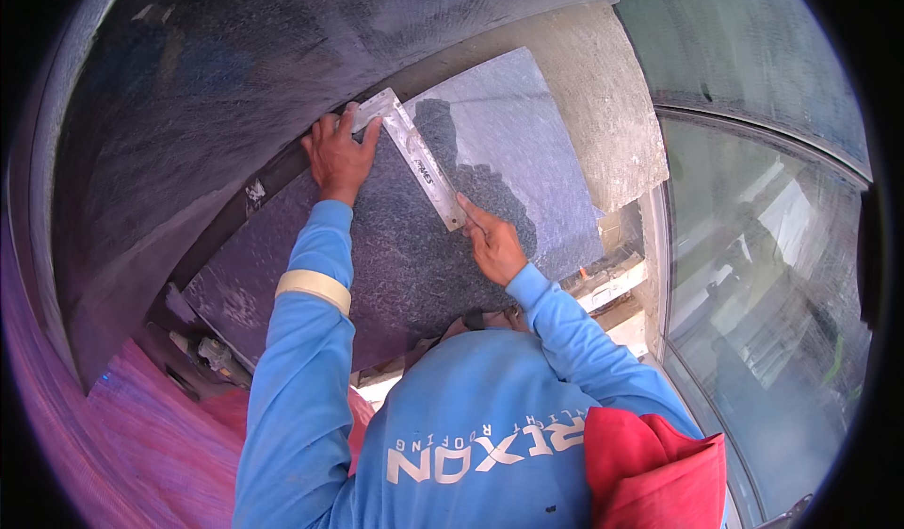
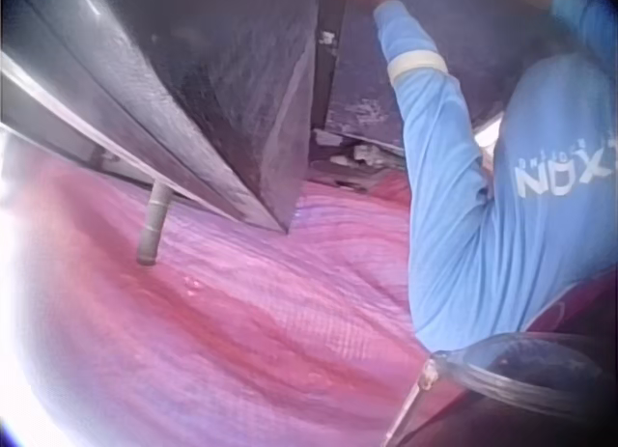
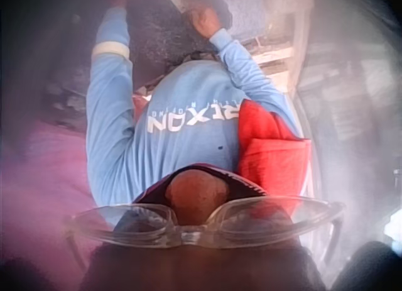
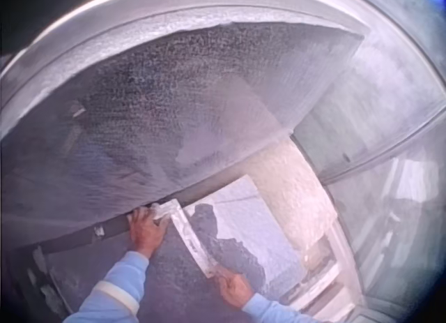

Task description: The person measures a large stone slab using a tape measure and a metal square, then marks the stone with a scribe. The person repeats the measuring and marking process multiple times to ensure accuracy.

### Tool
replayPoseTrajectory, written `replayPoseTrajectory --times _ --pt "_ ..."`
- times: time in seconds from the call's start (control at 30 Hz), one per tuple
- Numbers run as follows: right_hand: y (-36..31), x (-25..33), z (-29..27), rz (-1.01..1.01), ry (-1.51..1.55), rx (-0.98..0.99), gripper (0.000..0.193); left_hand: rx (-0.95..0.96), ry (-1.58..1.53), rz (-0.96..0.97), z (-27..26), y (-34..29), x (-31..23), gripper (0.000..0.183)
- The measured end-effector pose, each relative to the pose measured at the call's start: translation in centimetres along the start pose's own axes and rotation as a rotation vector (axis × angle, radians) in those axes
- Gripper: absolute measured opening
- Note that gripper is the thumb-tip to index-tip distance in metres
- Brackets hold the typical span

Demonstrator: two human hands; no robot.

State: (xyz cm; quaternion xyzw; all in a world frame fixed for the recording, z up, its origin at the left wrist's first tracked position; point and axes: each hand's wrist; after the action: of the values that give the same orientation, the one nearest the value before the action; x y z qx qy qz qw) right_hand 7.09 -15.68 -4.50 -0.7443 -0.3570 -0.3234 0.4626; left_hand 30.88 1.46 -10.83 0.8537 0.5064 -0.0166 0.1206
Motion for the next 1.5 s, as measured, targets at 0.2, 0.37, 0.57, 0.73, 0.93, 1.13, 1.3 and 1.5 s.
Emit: replayPoseTrajectory --times 0.2,0.37,0.57,0.73,0.93,1.13,1.3,1.5 --pt "4.9 4.3 0.1 0.031 0.042 0.014 0.052 0.05 -0.038 -0.031 -0.5 0.5 -0.4 0.058" --pt "-0.5 -1.5 0.9 -0.081 0.011 -0.063 0.05 0.004 -0.026 -0.021 -0.2 0.3 -0.1 0.058" --pt "4.1 3.2 0.0 0.018 0.031 0.008 0.053 0.008 -0.041 -0.018 -0.5 0.5 -0.5 0.057" --pt "-1.7 -0.9 0.6 -0.127 0.012 -0.078 0.052 0.001 -0.003 -0.011 -0.5 0.0 0.0 0.057" --pt "4.5 3.6 0.1 0.042 -0.005 0.011 0.052 0.048 -0.044 -0.025 -1.4 0.9 -0.8 0.059" --pt "-8.6 0.3 -5.8 -0.008 -0.056 -0.006 0.044 0.05 -0.077 -0.049 -1.5 0.5 -0.6 0.057" --pt "-10.6 -3.4 -11.8 -0.084 -0.183 -0.245 0.045 0.05 -0.132 -0.013 -1.5 0.4 0.2 0.055" --pt "-7.9 -2.1 -16.0 0.04 -0.224 -0.382 0.044 -0.124 -0.02 0.14 -5.1 -3.0 5.2 0.055"
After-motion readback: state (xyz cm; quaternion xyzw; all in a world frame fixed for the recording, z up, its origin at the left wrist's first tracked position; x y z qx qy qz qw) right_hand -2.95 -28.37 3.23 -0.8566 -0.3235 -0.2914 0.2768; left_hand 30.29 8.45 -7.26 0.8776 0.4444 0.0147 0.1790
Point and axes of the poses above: each hand's wrist, its own y-axis towards the middle knuckle, its own z-axis out of the palm, x = y × z, and after that the axes turned 6 degrees about -x, right-handed
